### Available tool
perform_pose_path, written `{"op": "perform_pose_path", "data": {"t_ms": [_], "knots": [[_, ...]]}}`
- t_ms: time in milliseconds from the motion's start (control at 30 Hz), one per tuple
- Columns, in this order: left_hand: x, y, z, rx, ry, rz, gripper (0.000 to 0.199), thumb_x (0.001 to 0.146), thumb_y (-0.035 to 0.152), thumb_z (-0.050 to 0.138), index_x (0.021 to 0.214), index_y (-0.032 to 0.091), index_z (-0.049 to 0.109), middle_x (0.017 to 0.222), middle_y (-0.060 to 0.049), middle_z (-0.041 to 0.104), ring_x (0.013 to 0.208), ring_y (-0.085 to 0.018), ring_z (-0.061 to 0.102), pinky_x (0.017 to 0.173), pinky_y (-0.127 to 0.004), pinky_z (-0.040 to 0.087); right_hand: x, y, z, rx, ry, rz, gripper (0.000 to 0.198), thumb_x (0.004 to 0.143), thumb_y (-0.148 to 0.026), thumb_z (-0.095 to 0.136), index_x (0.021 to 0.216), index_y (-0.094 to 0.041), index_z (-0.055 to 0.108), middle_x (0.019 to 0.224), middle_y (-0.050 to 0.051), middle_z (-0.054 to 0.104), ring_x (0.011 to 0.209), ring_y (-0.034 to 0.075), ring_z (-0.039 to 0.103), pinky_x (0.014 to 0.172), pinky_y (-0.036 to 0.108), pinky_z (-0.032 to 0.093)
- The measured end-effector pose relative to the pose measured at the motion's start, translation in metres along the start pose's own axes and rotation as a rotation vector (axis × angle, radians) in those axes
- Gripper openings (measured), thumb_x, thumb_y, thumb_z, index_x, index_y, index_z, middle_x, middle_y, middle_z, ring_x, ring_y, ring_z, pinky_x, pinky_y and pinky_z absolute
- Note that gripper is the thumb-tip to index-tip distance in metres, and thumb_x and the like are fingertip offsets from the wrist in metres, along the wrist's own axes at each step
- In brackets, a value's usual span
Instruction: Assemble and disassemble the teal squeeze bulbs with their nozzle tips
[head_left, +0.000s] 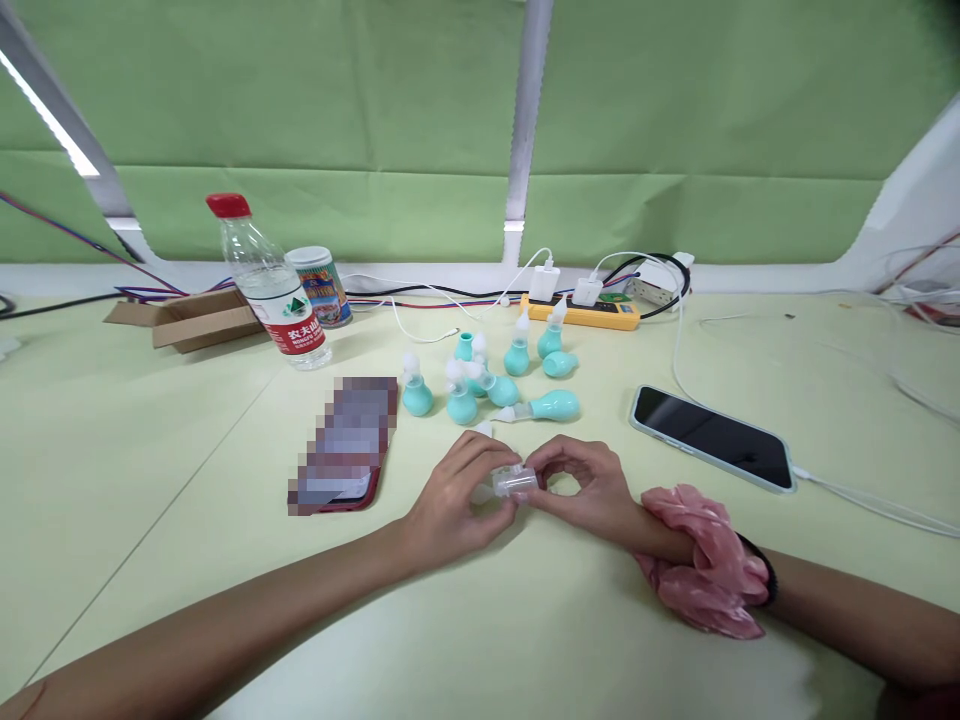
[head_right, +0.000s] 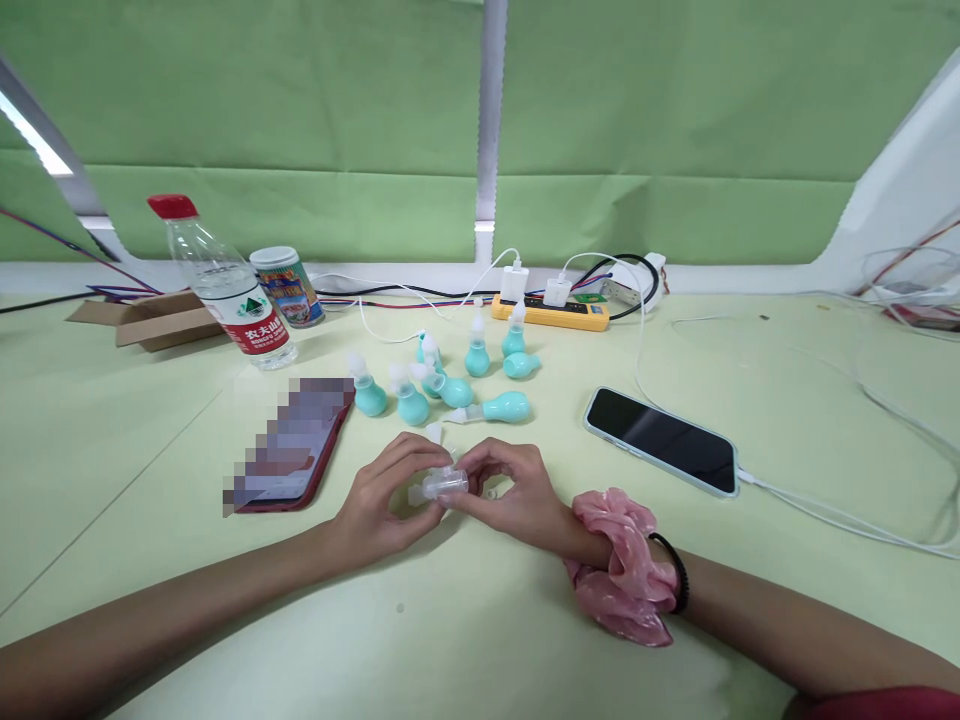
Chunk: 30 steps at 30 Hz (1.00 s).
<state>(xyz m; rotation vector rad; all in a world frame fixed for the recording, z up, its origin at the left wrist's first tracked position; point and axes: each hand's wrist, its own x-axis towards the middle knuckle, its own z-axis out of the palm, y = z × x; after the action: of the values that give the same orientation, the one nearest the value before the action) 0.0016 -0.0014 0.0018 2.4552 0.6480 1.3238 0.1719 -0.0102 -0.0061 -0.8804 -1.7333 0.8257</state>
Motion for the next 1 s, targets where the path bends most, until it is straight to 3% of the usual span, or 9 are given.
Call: {"op": "perform_pose_path", "data": {"t_ms": [400, 667, 1000], "knots": [[-0.0009, -0.0032, 0.0002, -0.066, 0.031, 0.006, 0.026, 0.068, 0.01, 0.059, 0.094, 0.012, 0.054, 0.08, -0.009, 0.06, 0.077, -0.017, 0.053, 0.065, -0.032, 0.048, -0.0018, 0.0027, -0.0001, -0.01, -0.022, -0.018, 0.016, 0.062, -0.018, 0.068, 0.072, -0.019, 0.055, 0.066, -0.001, 0.06, 0.057, 0.01, 0.054, 0.052, 0.023, 0.049], [-0.0016, 0.0006, -0.0008, -0.059, 0.106, -0.022, 0.03, 0.067, 0.008, 0.062, 0.095, 0.013, 0.054, 0.081, -0.009, 0.062, 0.074, -0.016, 0.053, 0.065, -0.033, 0.047, 0.0002, 0.0012, 0.0005, -0.061, 0.002, -0.202, 0.022, 0.063, -0.011, 0.067, 0.078, -0.021, 0.054, 0.07, -0.001, 0.059, 0.063, 0.012, 0.056, 0.054, 0.025, 0.05], [-0.0012, -0.0007, -0.0018, -0.048, 0.099, 0.002, 0.022, 0.067, 0.011, 0.061, 0.088, 0.014, 0.055, 0.073, -0.006, 0.061, 0.071, -0.015, 0.051, 0.061, -0.031, 0.046, 0.0008, -0.0002, -0.0002, -0.125, -0.016, -0.266, 0.019, 0.065, -0.015, 0.066, 0.077, -0.022, 0.053, 0.069, -0.001, 0.061, 0.063, 0.013, 0.059, 0.056, 0.025, 0.051]]}}
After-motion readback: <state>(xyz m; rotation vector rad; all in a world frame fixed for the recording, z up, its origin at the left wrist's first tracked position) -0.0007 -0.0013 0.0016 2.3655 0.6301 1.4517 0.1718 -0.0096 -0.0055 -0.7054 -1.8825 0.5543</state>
